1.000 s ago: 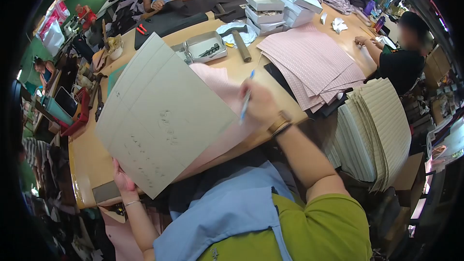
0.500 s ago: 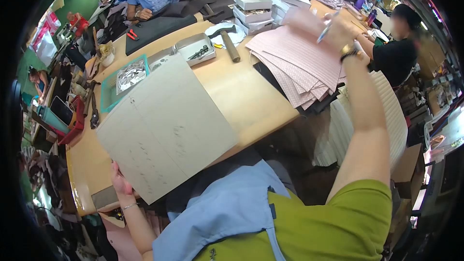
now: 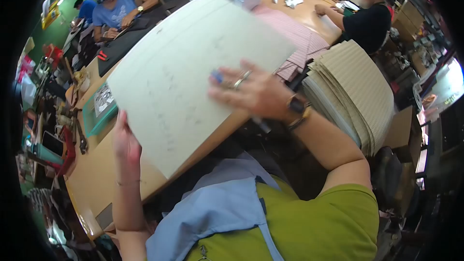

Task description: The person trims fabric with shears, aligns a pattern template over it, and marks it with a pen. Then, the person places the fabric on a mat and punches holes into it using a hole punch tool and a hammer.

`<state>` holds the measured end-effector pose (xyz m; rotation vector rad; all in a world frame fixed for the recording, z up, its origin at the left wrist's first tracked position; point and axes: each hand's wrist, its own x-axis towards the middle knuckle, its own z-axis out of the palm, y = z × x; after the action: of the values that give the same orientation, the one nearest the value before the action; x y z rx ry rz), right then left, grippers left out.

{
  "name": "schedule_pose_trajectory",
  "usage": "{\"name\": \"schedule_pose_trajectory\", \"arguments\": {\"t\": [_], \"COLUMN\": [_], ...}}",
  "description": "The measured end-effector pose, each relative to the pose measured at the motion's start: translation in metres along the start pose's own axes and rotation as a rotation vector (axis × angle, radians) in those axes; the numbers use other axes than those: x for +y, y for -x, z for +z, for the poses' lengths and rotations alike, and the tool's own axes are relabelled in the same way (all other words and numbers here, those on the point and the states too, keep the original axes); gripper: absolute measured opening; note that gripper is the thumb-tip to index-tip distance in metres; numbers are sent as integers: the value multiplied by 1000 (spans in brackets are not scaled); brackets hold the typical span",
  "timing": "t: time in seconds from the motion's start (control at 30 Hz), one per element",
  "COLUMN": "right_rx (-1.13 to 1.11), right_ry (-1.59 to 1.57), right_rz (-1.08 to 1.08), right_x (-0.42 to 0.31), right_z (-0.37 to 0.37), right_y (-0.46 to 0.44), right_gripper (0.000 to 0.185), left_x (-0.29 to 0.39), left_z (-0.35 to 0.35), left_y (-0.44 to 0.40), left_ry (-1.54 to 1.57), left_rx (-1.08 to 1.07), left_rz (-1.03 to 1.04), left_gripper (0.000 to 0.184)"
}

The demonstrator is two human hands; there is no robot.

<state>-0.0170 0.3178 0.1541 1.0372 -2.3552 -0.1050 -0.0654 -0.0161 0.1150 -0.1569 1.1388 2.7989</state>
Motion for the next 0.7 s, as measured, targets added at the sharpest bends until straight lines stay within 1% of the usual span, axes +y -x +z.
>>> {"name": "schedule_pose_trajectory", "arguments": {"t": [0.03,0.07,0.1,0.13,0.17,0.2,0.23,0.27,0.3,0.37,0.43,0.47,0.57,0.6,0.7], "right_rx": [40,67,97,169,238,194,170,137,151,117,59,31,-232,-167,104], "right_ry": [100,142,183,217,236,378,486,555,575,634,534,478,263,501,334], "right_rz": [6,69,130,172,207,337,419,530,591,691,900,1004,1442,1146,881], "right_x": [15,27,40,54,65,65,71,74,79,90,97,97,88,90,84], "right_z": [-22,-44,-65,-83,-98,-117,-127,-134,-138,-131,-112,-105,-84,-70,-52], "right_y": [10,24,39,56,75,92,114,136,155,200,247,260,261,268,213], "right_gripper": [39,38,37,40,45,51,59,65,67,64,56,52,43,47,54], "left_x": [-1,-6,-16,-25,-38,-53,-71,-94,-116,-148,-178,-187,-208,-213,-231], "left_z": [24,45,63,85,89,102,109,107,100,105,104,104,102,104,110], "left_y": [-8,-18,-30,-33,-49,-54,-61,-72,-88,-93,-102,-105,-113,-115,-124], "left_ry": [29,61,-7,-11,-14,-68,-135,-193,-245,-420,-477,-476,-475,-480,-501], "left_rx": [-149,-296,-447,-409,-551,-482,-465,-500,-529,-436,-362,-345,-307,-287,-237], "left_rz": [-87,-168,-94,-129,-215,-309,-376,-453,-563,-640,-683,-706,-709,-717,-725], "left_gripper": [39,40,44,48,49,49,50,50,54,55,56,61,68,70,75]}}
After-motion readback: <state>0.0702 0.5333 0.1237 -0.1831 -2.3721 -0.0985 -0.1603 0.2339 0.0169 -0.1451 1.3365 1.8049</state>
